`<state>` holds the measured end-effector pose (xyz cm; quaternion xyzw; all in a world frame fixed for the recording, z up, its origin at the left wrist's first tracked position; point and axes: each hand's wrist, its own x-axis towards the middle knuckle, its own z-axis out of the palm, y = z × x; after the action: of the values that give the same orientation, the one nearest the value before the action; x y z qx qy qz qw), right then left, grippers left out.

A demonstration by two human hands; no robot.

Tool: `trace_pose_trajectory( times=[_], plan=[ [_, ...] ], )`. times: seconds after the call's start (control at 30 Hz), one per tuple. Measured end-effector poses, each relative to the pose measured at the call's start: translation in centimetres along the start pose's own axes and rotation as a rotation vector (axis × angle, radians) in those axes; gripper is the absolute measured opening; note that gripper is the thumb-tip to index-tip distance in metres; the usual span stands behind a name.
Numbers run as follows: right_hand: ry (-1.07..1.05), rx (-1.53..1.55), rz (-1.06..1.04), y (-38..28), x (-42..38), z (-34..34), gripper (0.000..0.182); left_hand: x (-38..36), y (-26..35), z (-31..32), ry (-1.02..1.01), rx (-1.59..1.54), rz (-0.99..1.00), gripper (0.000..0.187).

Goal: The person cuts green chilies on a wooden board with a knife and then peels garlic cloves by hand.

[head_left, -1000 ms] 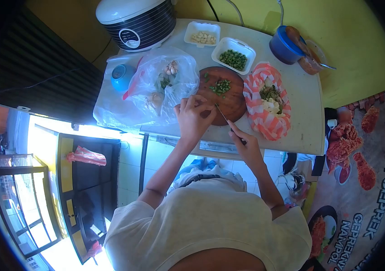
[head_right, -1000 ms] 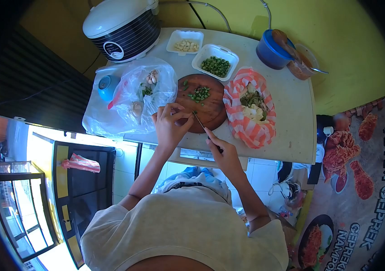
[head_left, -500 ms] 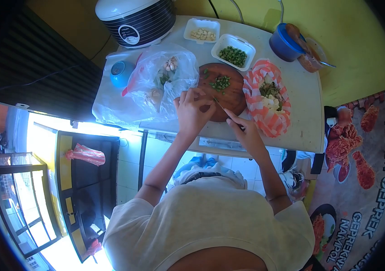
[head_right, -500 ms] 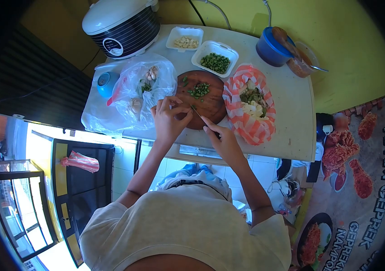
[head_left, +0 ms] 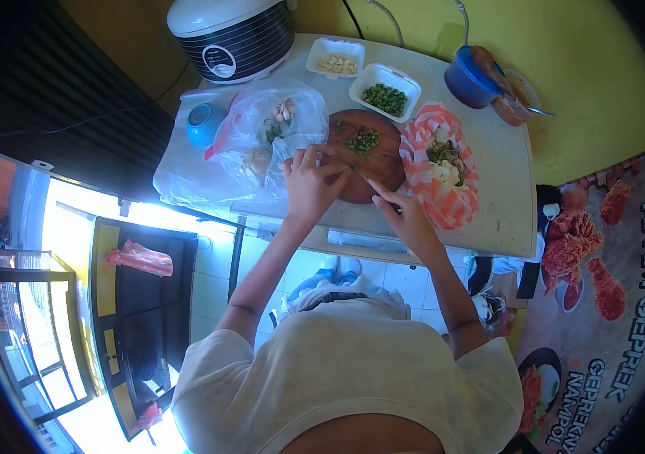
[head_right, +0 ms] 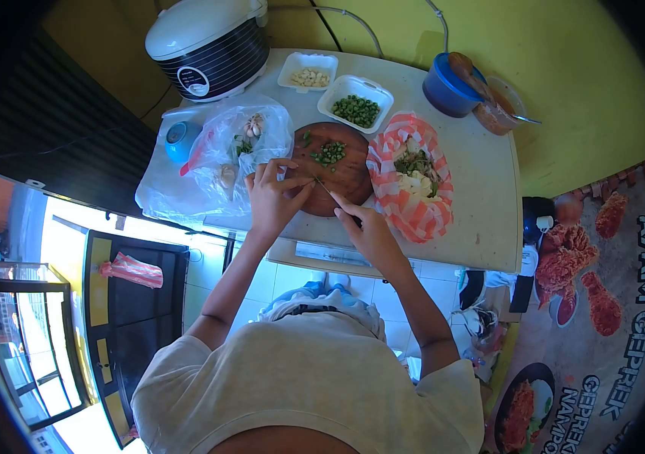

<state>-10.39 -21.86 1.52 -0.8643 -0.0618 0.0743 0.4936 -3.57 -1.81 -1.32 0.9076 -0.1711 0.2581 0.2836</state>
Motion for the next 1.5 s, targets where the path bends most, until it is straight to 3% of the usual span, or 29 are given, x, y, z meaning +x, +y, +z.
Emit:
trace_pose_trajectory(
  times=[0.37,0.53,0.77,0.87,0.93,1.07,1.13,1.5],
  plan=[
    [0.082,0.024,-0.027,1.5,0.9,1.6,0.038,-0.1,-0.1,0.4,0.004,-0.029,0.006,0.008],
    [0.168,-0.008,-0.251,1.8,1.7,1.8,0.038,-0.1,-0.1,0.3,0.01,-0.027,0.0,0.008],
    [0.101,-0.011,-0.152,1.7,2.5,1.7,0.039,-0.3,-0.3,0.4,0.01,0.016,-0.023,0.009],
    [0.15,0.046,-0.332,2.9,2.6,1.3,0.04,-0.5,-0.4,0.0,-0.005,0.006,-0.042,0.01],
    [-0.08,0.265,0.152,1.9,2.0,0.1,0.042,-0.6,-0.5,0.1,-0.001,0.004,-0.045,0.01],
    [-0.048,0.409,0.164,1.6,1.2,0.4,0.043,-0.6,-0.4,0.3,-0.014,0.003,-0.064,0.01],
    [-0.007,0.286,0.057,1.6,1.0,0.5,0.044,-0.5,-0.4,0.4,-0.004,0.003,-0.062,0.012],
    [-0.006,0.134,-0.002,1.0,-0.3,0.3,0.043,-0.3,-0.3,0.3,-0.008,-0.006,-0.075,0.013]
  ],
)
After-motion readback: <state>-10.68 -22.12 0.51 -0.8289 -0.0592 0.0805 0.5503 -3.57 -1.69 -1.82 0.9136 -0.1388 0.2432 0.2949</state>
